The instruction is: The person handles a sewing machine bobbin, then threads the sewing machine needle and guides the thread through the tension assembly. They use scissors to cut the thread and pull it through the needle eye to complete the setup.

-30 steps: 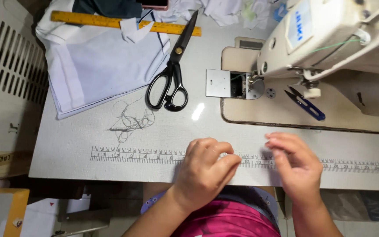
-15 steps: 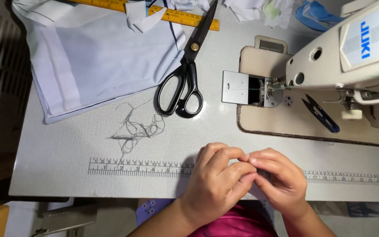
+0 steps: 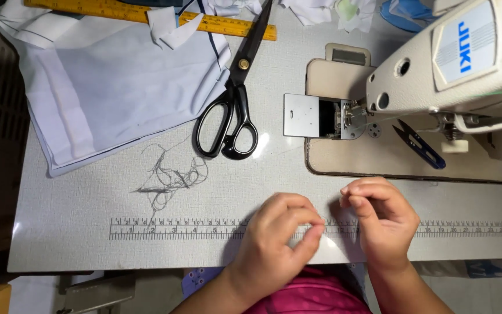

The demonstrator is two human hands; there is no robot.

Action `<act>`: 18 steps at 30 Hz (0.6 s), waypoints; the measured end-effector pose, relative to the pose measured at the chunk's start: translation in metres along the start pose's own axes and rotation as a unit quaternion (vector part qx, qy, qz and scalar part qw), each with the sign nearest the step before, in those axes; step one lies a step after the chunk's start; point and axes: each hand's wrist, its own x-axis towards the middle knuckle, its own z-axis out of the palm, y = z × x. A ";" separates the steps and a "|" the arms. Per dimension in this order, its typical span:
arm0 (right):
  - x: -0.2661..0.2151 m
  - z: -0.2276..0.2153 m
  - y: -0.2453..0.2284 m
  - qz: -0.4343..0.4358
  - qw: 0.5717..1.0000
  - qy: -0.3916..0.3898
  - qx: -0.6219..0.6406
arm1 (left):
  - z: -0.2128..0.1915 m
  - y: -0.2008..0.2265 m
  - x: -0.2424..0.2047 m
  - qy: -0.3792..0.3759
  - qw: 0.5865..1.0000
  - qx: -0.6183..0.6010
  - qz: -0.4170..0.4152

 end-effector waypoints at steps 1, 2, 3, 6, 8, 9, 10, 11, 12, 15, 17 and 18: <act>-0.001 -0.002 0.001 0.008 1.000 0.000 0.011 | 0.001 0.000 0.000 -0.001 0.994 -0.075 -0.078; -0.002 -0.004 0.002 0.016 1.000 0.000 0.022 | 0.001 0.001 0.000 -0.003 0.976 -0.149 -0.156; -0.002 -0.005 0.001 0.016 1.000 0.002 0.025 | 0.003 -0.002 -0.003 -0.005 0.977 -0.147 -0.156; -0.003 -0.008 -0.004 -0.027 1.000 -0.013 -0.004 | 0.009 -0.009 -0.009 0.031 0.867 -0.342 -0.361; -0.004 -0.010 -0.006 -0.036 0.999 -0.024 -0.003 | 0.011 -0.013 -0.010 0.084 0.795 -0.422 -0.427; -0.004 -0.011 -0.007 -0.036 0.999 -0.021 0.001 | 0.012 -0.012 -0.011 0.082 0.798 -0.418 -0.427; -0.003 -0.012 -0.008 -0.048 0.998 -0.028 -0.002 | 0.013 -0.010 -0.012 0.084 0.794 -0.431 -0.420; -0.003 -0.013 -0.009 -0.059 0.998 -0.035 -0.005 | 0.014 -0.009 -0.013 0.087 0.790 -0.444 -0.414; -0.004 -0.013 -0.011 -0.059 0.998 -0.032 -0.002 | 0.016 -0.007 -0.014 0.085 0.792 -0.441 -0.414; -0.005 -0.014 -0.018 -0.095 0.994 -0.046 -0.008 | 0.020 0.000 -0.015 0.077 0.811 -0.421 -0.399; -0.007 -0.015 -0.022 -0.123 0.991 -0.054 -0.030 | 0.022 0.005 -0.016 0.052 0.841 -0.383 -0.378; -0.006 -0.016 -0.022 -0.124 0.991 -0.051 -0.028 | 0.023 0.008 -0.016 0.050 0.843 -0.381 -0.377</act>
